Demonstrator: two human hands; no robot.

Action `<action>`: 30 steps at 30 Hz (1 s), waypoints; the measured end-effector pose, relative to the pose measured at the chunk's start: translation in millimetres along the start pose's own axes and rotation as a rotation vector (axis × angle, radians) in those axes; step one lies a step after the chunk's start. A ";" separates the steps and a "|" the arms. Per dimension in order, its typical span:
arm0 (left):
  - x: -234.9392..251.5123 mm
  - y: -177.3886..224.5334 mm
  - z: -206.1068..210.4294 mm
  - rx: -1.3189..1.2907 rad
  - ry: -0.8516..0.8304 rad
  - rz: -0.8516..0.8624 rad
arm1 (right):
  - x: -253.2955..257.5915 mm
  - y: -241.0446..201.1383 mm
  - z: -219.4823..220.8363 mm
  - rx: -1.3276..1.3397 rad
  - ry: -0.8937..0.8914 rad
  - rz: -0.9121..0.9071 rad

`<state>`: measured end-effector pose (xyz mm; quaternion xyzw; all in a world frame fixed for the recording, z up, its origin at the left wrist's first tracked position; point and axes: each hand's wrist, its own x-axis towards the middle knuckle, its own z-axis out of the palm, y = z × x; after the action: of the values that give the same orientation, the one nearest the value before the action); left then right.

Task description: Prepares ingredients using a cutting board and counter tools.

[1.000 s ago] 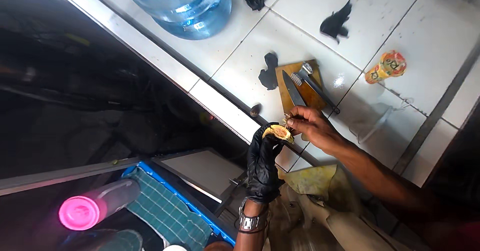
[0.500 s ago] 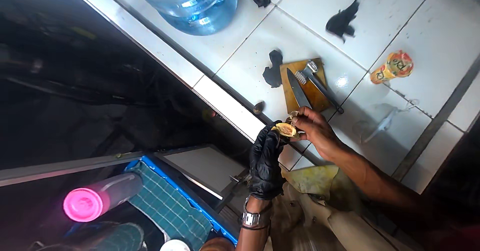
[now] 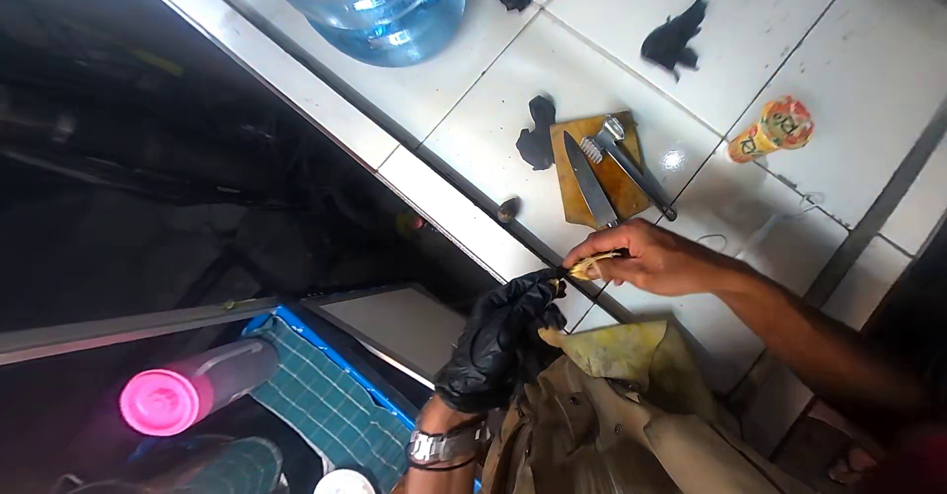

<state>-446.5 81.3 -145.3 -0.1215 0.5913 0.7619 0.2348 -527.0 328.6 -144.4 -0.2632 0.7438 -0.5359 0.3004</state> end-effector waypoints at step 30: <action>-133.7 -113.6 20.0 -0.313 0.808 0.222 | 94.2 -61.4 102.9 -0.041 -0.322 -0.075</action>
<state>-272.7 93.5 -173.8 -0.3794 0.5226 0.7541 -0.1195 -511.8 178.1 -126.5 -0.3794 0.6863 -0.4825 0.3901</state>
